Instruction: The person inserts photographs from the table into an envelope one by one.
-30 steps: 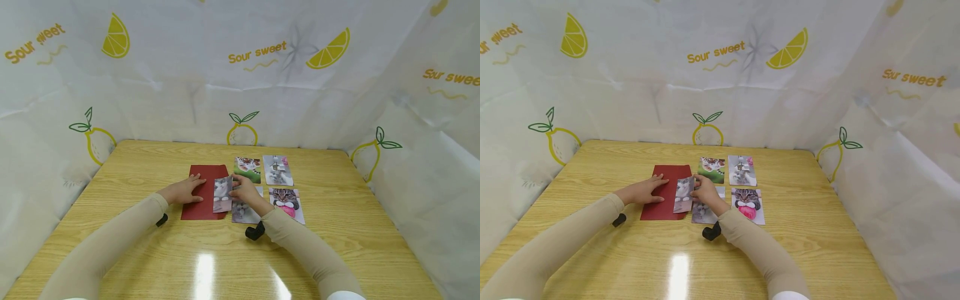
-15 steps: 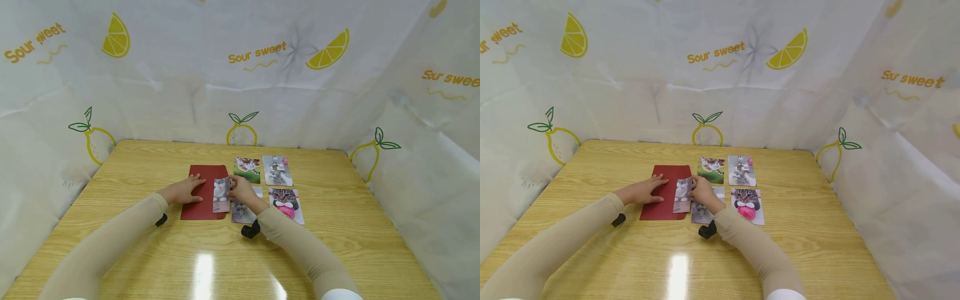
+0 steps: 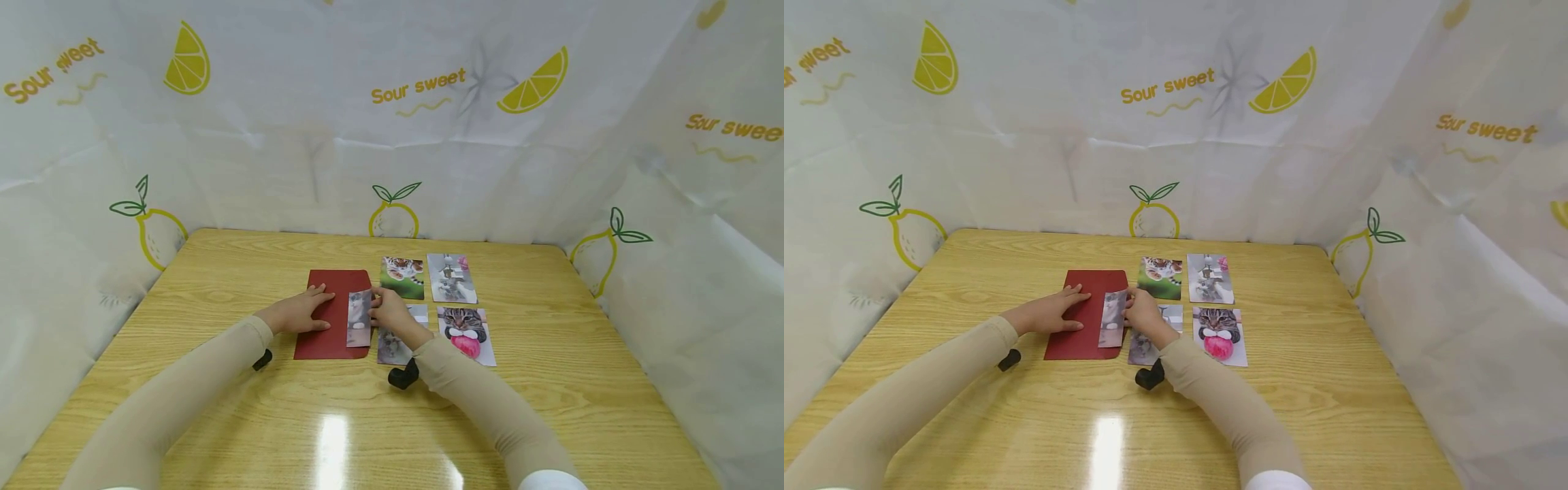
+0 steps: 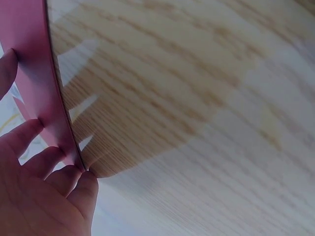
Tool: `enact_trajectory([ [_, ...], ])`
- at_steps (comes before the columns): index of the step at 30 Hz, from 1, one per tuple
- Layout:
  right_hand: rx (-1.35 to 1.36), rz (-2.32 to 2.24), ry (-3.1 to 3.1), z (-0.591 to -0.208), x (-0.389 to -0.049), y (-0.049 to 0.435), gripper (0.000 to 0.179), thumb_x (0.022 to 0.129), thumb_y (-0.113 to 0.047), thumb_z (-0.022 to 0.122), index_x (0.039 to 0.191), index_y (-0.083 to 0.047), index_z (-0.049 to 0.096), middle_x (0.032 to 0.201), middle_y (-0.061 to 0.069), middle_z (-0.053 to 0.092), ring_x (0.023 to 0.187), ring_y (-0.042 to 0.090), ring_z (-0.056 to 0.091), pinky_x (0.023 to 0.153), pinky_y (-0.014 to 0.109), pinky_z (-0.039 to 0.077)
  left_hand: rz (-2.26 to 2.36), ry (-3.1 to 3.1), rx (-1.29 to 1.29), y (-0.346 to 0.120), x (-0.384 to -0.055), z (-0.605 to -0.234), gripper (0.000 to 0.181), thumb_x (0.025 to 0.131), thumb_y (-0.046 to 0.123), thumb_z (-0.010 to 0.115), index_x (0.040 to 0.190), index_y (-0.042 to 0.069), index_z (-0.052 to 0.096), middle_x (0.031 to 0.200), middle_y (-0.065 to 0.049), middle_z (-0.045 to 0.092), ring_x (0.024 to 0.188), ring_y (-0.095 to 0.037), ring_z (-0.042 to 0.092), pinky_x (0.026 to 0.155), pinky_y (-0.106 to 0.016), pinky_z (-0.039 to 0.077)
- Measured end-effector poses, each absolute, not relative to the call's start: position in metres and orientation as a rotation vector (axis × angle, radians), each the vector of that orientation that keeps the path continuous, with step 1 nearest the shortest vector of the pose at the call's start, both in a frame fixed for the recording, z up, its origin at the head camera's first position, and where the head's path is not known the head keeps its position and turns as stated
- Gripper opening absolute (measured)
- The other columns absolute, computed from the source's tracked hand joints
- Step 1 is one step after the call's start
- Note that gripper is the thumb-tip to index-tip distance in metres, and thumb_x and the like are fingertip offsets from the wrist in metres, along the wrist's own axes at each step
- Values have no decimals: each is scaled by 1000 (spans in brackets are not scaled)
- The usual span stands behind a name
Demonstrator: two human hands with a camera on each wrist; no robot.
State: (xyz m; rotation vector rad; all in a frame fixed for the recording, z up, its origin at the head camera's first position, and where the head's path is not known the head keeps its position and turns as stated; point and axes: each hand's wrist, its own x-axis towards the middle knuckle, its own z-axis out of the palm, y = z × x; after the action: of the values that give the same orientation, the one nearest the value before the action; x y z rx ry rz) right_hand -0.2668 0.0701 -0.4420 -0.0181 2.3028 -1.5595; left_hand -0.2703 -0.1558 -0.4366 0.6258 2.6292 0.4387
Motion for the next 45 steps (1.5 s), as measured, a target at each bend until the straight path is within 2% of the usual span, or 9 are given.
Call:
enact_trajectory([
  [10,-27,-1535,2323,-445,-270,63,56,95,6,53,148,-6,40,84,2,50,75,13,56,63,27,54,450,2623,608,-155,-269,-434,74,95,38,61,154,9,27,161,-20,9,149,-39,7,117,-54,19],
  [22,-33,-1513,2360,-446,-271,60,56,94,5,56,147,-11,43,91,7,53,76,14,56,59,25,53,444,2634,606,-156,-270,-436,74,95,39,61,154,10,27,161,-20,9,149,-39,7,117,-55,19],
  [33,-20,-1491,2379,-447,-272,57,56,93,3,59,145,-9,45,86,6,58,71,12,59,58,26,56,443,2636,609,-156,-270,-436,74,95,39,60,154,10,27,161,-20,10,149,-39,7,117,-55,20],
  [45,-12,-1476,2396,-448,-272,52,54,92,1,62,143,-8,48,82,6,62,67,11,59,52,22,51,448,2634,607,-156,-269,-436,74,95,38,61,154,9,27,161,-20,11,149,-39,7,117,-54,19],
])
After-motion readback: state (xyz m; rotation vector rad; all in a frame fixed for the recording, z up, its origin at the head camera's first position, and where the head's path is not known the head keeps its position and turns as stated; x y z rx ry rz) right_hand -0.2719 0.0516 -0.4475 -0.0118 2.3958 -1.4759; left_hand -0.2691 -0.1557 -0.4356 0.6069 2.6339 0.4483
